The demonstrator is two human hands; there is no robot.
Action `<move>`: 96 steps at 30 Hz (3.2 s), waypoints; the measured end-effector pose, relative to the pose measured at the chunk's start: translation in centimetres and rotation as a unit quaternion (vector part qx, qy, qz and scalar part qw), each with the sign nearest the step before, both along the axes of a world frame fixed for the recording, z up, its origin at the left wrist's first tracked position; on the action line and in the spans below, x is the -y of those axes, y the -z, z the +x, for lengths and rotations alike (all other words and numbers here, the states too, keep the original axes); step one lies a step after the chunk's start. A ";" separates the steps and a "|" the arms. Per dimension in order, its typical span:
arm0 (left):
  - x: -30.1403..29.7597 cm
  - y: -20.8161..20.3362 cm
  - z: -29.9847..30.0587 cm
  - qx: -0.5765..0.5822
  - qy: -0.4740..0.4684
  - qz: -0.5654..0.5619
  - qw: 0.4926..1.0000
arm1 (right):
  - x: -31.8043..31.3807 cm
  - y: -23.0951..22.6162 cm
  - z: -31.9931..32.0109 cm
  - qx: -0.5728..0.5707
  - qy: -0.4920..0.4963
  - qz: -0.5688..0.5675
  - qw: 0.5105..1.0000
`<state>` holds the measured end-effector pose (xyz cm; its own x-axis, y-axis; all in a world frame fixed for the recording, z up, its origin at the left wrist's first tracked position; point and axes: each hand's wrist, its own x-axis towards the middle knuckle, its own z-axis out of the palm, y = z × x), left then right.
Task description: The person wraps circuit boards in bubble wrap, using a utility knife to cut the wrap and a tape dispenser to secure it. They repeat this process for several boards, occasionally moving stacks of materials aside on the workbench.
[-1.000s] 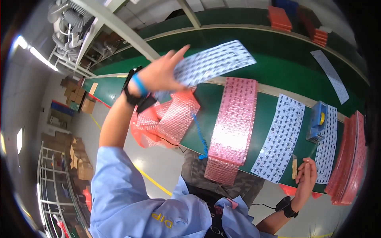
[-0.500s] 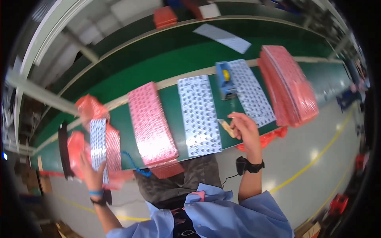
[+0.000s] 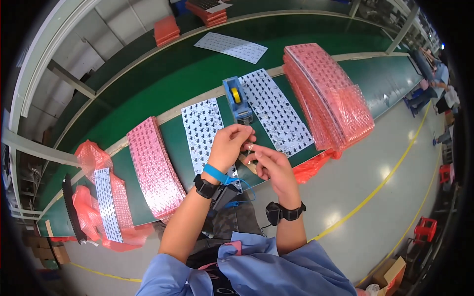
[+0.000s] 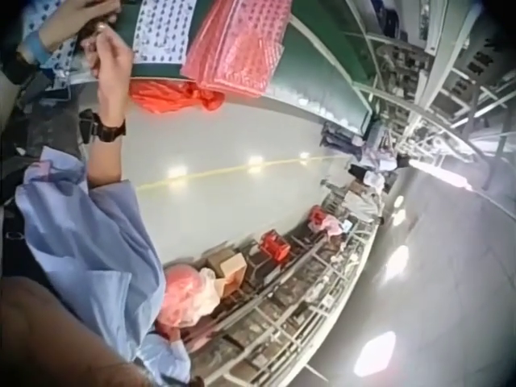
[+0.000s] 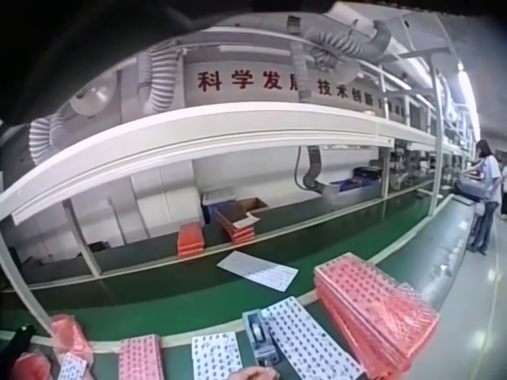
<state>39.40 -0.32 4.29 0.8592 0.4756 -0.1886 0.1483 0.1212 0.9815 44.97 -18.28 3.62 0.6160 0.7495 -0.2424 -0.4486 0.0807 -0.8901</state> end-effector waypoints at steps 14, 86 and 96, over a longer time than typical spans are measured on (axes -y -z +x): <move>1.6 -0.1 -0.7 0.011 -0.014 -0.121 0.993 | -1.2 -1.1 4.9 0.325 0.078 -0.092 0.938; 4.3 -7.9 -14.1 0.169 0.034 0.169 0.970 | -0.2 -10.6 -4.7 0.171 -0.085 0.029 0.981; 8.6 -0.4 -30.5 0.031 0.072 -0.036 0.996 | -1.3 -3.5 -15.2 0.380 -0.190 0.063 0.903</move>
